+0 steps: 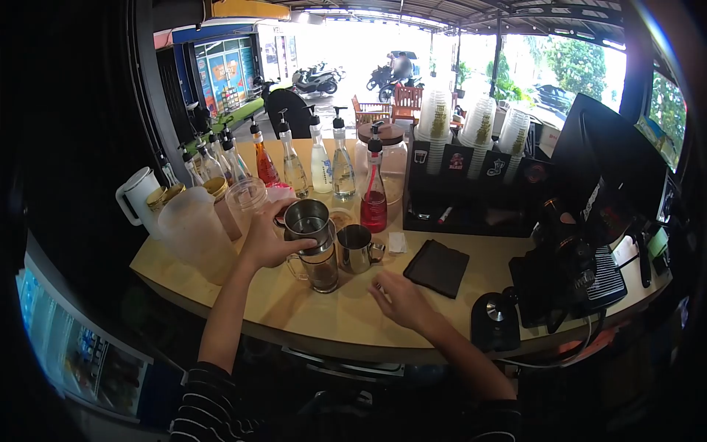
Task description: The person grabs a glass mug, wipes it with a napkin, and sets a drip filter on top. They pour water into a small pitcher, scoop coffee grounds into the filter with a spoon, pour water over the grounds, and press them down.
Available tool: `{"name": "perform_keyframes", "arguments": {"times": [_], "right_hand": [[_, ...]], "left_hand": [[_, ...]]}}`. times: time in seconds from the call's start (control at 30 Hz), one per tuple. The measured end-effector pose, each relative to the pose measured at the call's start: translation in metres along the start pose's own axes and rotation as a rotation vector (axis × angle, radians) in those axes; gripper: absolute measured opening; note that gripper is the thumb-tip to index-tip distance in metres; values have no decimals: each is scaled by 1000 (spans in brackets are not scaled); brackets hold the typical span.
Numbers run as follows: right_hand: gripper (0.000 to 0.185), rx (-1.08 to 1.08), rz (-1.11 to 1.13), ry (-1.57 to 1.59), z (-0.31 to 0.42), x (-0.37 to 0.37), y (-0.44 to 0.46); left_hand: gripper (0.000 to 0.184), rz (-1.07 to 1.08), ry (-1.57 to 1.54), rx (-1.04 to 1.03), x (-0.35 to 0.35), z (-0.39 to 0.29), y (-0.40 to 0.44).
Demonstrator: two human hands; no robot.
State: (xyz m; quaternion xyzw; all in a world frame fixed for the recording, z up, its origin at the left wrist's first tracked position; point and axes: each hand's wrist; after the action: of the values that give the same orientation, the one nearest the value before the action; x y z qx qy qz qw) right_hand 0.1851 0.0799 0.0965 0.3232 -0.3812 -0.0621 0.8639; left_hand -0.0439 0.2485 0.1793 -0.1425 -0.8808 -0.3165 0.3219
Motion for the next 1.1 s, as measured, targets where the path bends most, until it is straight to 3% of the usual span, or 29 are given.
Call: {"name": "perform_keyframes", "arguments": {"times": [0.07,0.2,0.7,0.77,0.8,0.87,1.0,1.07,1.1], "right_hand": [[12,236,80,-162,-4,-9,-3],[13,281,155,-108,-11,-25,-17],[26,194,386,10,-13,-37,-13],[27,211,141,-145,-15,-32,-7],[27,210,137,-149,-18,-28,0],[28,76,-246,-126,-31,-23,17],[25,-1,-362,-283,-79,-30,29],[26,-367,-185,83,-83,-36,29],[19,-387,-239,298,-90,-46,26]], "left_hand": [[81,-20,-17,-4,0,0,-3],[80,-52,-45,-7,2,-1,-5],[79,-19,-56,-84,-9,7,-5],[80,-23,-26,-127,-9,10,-4],[80,-28,6,-162,-9,12,-3],[81,-32,30,-180,-7,11,-3],[79,-32,29,-232,-6,15,1],[78,-57,22,-277,-5,17,3],[78,-65,24,-296,-4,17,3]]}}
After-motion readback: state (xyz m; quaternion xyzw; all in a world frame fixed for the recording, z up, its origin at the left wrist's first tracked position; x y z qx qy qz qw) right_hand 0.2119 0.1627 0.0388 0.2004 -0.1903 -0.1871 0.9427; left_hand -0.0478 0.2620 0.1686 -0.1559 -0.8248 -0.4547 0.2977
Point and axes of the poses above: each hand's wrist, its own y-axis towards the middle knuckle, its own x-axis out of the back of the hand, z = x × y, and after that the axes turned 10 degrees about x, right-handed
